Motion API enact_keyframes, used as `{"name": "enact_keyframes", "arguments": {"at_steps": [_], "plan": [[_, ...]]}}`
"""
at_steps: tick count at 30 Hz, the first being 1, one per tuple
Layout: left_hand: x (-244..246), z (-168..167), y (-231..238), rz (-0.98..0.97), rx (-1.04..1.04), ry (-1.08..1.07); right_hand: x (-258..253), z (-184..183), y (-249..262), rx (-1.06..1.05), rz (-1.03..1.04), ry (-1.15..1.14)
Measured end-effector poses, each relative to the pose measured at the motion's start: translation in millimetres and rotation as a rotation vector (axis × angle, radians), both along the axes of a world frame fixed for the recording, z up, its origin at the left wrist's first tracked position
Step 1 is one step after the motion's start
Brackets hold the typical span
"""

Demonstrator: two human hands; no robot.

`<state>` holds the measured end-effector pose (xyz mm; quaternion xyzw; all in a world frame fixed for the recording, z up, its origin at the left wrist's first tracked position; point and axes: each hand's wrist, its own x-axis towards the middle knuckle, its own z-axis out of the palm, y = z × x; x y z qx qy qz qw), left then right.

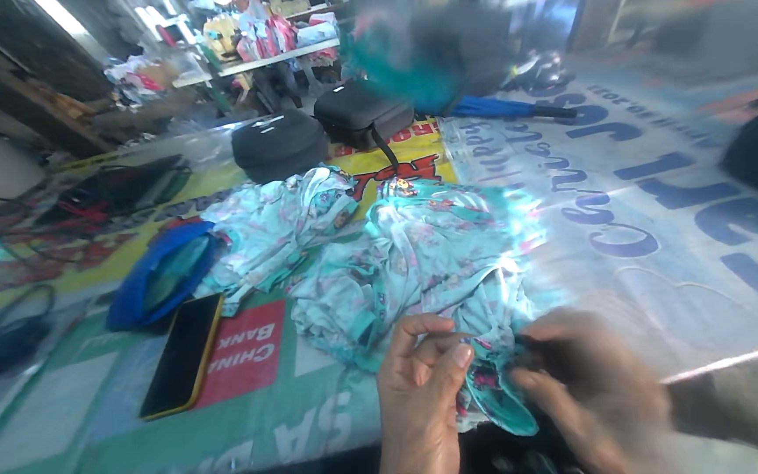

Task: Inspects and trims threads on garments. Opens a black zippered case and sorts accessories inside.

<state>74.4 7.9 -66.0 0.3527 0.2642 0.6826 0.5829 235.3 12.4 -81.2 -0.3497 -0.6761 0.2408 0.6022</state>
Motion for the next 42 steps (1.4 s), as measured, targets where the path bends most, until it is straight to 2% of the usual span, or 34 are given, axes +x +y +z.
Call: {"name": "enact_keyframes", "arguments": {"at_steps": [4, 9, 10, 13, 15, 17, 20, 23, 25, 28, 31, 37, 42], "plan": [[0.3, -2.8, -0.1, 0.014, 0.008, 0.021, -11.0, 0.8, 7.4, 0.110, -0.055, -0.078], [-4.2, -2.7, 1.5, 0.045, -0.032, -0.008, -1.3, 13.3, 1.3, 0.224, 0.036, 0.136], [-5.1, -2.5, 1.0, 0.035, -0.043, -0.017, 1.5, 13.9, -0.7, 0.215, 0.046, 0.116], [-5.6, -1.8, -0.3, 0.004, -0.058, -0.024, 1.2, 13.4, -11.8, 0.024, -0.090, -0.258], [-7.5, -1.8, -0.4, 0.001, -0.023, 0.007, -7.5, 6.8, -15.1, -0.018, -0.144, -0.405], [-13.2, -2.7, 0.0, -0.020, 0.073, 0.123, -6.9, -0.3, -14.2, -0.013, -0.071, -0.347], [-24.6, -0.4, 1.1, -0.070, 0.354, 0.483, 4.9, -0.1, -10.7, -0.019, 0.095, -0.175], [-33.2, 4.9, 7.7, 0.041, 0.586, 0.867, 13.3, 10.1, -9.7, -0.064, 0.144, -0.136], [-37.3, 8.4, 13.2, 0.112, 0.642, 0.975, 16.8, 15.8, -8.2, -0.096, 0.179, -0.147], [-40.4, 15.9, 23.0, -0.034, 0.648, 0.876, 17.4, 22.6, -1.8, -0.129, 0.223, -0.115], [-34.9, 23.1, 28.6, -0.224, 0.455, 0.632, 14.7, 27.5, 3.8, -0.175, 0.179, -0.047], [-27.9, 22.1, 38.6, -0.360, 0.083, 0.334, 14.6, 18.3, 21.5, -0.079, 0.109, -0.046], [-23.1, 22.5, 33.9, -0.302, 0.122, 0.353, 20.1, 15.1, 19.0, 0.002, -0.071, -0.069]]}}
